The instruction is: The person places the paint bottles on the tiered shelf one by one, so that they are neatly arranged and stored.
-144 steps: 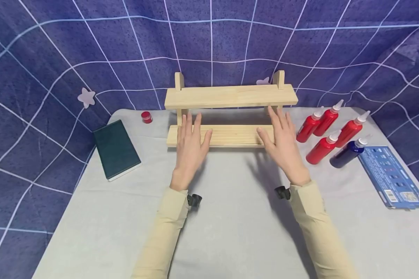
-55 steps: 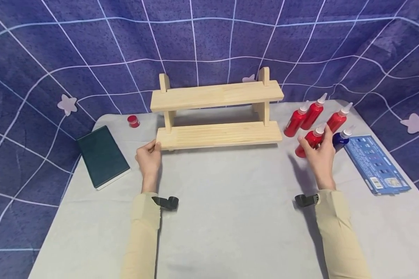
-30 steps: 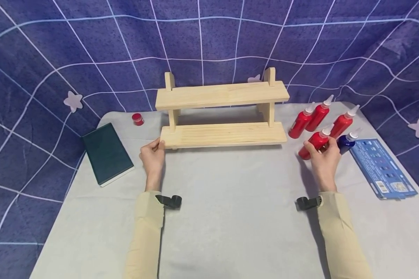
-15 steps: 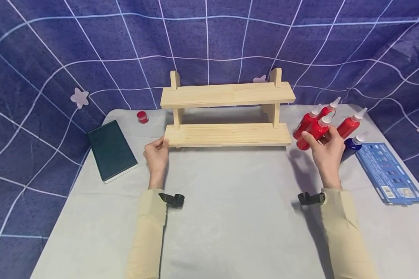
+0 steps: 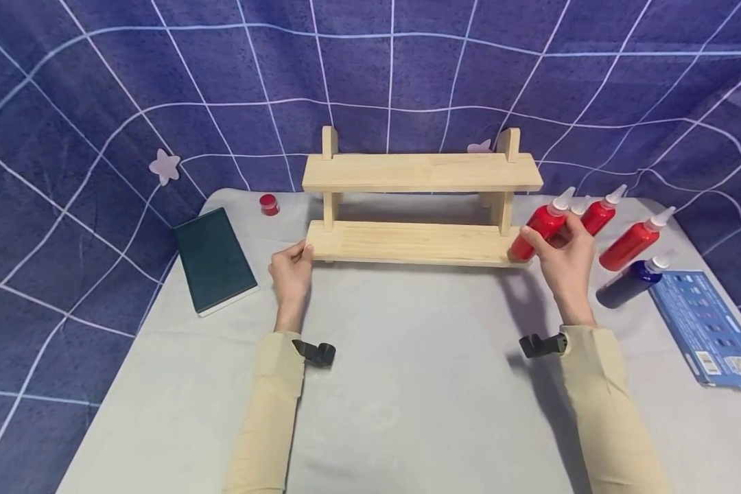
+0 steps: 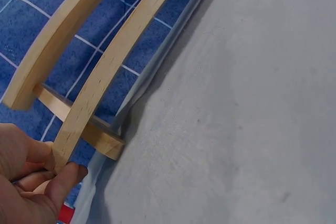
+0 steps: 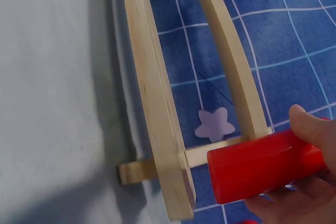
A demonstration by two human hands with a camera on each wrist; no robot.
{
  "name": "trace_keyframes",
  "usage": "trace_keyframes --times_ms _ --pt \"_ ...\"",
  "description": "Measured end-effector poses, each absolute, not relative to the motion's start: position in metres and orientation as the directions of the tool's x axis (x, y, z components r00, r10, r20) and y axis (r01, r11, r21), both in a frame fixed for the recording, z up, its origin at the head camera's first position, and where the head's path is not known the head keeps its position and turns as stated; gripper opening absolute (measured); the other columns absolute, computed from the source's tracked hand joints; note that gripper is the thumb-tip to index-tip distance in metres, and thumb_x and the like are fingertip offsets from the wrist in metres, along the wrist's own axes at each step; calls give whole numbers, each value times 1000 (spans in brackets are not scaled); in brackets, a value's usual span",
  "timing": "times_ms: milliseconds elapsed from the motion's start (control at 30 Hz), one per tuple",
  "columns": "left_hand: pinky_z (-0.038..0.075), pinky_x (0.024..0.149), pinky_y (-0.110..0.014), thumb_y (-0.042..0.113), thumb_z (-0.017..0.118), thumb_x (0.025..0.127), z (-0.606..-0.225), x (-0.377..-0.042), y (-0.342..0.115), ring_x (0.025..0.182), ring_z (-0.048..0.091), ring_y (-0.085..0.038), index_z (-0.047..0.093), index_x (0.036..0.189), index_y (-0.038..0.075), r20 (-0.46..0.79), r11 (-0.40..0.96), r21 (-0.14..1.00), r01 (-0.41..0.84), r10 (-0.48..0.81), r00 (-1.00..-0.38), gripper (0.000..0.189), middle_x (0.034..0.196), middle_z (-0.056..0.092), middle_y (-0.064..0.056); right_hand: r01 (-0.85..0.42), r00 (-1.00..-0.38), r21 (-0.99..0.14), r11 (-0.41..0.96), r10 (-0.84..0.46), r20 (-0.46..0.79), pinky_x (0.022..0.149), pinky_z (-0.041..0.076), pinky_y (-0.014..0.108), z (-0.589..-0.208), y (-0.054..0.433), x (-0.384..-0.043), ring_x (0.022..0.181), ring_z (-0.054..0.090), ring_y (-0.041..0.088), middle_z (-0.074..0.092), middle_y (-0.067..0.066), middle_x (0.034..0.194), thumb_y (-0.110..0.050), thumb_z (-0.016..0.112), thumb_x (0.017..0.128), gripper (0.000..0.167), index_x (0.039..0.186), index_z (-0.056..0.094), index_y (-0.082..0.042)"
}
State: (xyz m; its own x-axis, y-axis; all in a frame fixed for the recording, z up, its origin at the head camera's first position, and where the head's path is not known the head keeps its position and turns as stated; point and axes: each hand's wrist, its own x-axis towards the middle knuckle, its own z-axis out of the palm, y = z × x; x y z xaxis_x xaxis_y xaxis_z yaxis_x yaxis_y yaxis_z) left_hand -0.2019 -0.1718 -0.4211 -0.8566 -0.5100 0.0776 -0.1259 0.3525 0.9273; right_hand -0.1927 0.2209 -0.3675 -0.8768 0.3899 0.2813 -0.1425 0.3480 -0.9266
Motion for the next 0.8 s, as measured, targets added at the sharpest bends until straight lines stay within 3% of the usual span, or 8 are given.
trace_keyframes --times_ms 533,800 --pt "58 83 -34 15 66 93 -421 -202 -172 98 71 -23 70 118 5 66 347 928 -137 -515 -855 27 111 70 -17 -114 -898 -912 394 351 263 76 49 9 -372 203 -209 78 60 -2 62 -11 92 -8 79 81 42 120 64 -3" --pt "58 83 -33 15 66 93 -422 -201 -174 99 70 -23 70 117 4 80 348 930 -119 -508 -857 27 112 70 -17 -120 -902 -917 380 344 260 75 50 8 -376 200 -210 76 61 -3 62 -15 87 -7 79 80 38 115 65 -6"
